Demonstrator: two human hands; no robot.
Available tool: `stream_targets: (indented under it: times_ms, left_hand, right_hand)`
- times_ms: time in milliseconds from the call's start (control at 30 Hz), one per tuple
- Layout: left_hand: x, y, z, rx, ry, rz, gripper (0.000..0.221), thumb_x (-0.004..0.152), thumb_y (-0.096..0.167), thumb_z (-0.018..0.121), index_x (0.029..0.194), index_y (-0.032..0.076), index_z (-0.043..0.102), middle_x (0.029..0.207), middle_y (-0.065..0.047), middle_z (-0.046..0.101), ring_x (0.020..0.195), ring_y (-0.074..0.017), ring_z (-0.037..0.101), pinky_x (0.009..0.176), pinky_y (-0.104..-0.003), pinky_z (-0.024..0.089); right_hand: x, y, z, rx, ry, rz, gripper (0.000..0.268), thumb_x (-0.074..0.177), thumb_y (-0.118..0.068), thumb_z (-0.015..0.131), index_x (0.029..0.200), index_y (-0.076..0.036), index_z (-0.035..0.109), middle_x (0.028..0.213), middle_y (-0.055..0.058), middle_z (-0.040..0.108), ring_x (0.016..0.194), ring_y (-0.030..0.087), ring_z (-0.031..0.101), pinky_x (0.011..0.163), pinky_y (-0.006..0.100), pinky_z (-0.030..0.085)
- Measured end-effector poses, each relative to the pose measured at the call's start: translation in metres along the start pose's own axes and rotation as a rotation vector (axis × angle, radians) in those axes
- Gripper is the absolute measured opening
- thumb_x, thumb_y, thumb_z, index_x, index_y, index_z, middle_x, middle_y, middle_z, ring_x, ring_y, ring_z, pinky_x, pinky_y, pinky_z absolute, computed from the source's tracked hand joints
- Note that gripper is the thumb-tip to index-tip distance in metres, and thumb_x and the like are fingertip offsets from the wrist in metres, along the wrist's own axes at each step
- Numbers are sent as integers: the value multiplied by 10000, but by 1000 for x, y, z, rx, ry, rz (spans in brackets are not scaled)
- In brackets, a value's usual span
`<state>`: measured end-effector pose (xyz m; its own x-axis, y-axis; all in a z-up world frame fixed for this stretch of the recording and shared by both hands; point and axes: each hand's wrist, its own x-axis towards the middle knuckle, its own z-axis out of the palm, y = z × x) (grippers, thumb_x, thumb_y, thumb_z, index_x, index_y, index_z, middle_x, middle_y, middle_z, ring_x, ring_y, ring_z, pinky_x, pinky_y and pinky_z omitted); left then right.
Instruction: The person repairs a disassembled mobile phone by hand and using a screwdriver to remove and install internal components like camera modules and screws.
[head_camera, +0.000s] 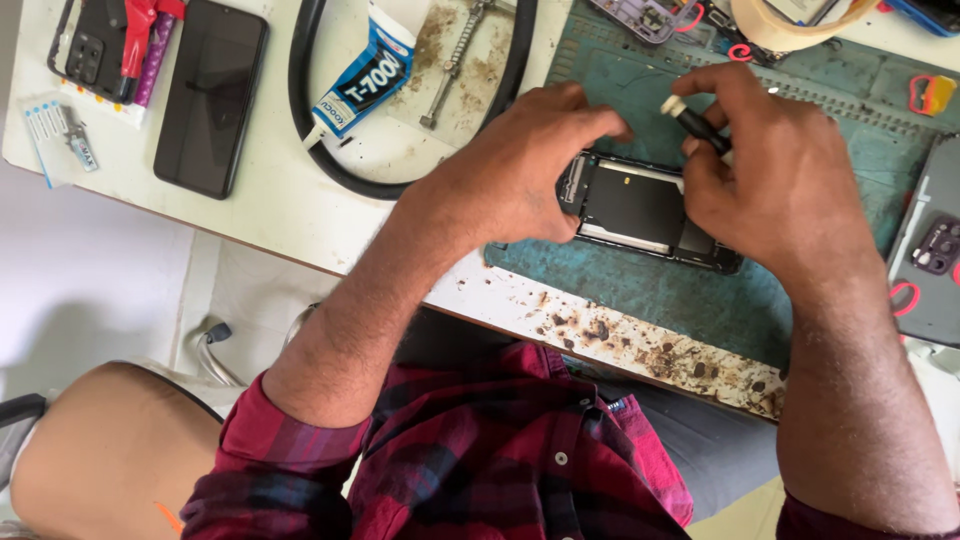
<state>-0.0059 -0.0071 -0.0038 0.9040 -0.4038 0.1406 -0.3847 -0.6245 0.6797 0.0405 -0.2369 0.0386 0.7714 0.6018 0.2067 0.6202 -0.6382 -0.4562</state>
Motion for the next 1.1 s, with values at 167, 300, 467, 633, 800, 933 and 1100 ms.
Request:
stream_targets:
  times_ms: [167,300,467,633,800,933,1100]
  left_hand:
    - [9,5,-1,31,-35,11,825,499,59,953,1252,105,620,1226,-118,606,1231,-375,550,1028,-447,491]
    - [13,14,1,110,-104,-95,858,502,33,931,1283,111,582,1231,-129,582,1197,-361,579,995,-426,530]
    - [14,7,-3,93,-112,-24,869,505,83,973,1279,108,578,1225,-125,584,1208,-361,569,1008,-425,518]
    - [12,-4,-4,60,-96,42,840,534,127,998,1264,106,584,1174,-107,589,1194,-336,568,1017,-430,507]
    - [9,-2,1,-39,-66,-44,786,557,126,991,1240,128,602,1179,-84,591,1200,-309,575,1017,-389,521]
    - [5,-2,-3,4,-47,28,752,568,149,1004,1208,127,609,1188,-76,600,1205,-308,576,1000,-410,512]
    - [0,-8,-10,-56,-81,7,614,662,75,930,1176,131,597,1146,-56,594,1155,-243,630,987,-363,557]
  right_hand:
    - [-4,12,6,6,-30,30,425,910,12,669,1328,-52,621,930,184,715,822,392,712,721,497,549]
    - [-4,13,9,-8,-41,63,437,895,5,673,1324,-60,625,900,180,711,798,387,712,698,494,549]
    - [-3,14,8,30,-44,67,437,893,3,667,1322,-59,620,896,170,713,790,373,715,699,488,553]
    - [-4,12,7,3,-49,66,439,898,1,672,1329,-62,626,891,177,714,794,385,713,701,499,549]
    - [-5,14,8,17,-30,39,424,910,3,665,1328,-55,621,922,183,716,820,387,714,719,498,553]
    - [-3,11,7,6,-28,66,426,899,2,672,1317,-59,623,908,179,720,810,391,711,710,505,549]
    - [-4,9,7,0,-16,54,420,911,6,665,1324,-62,627,958,179,729,828,390,717,726,505,554]
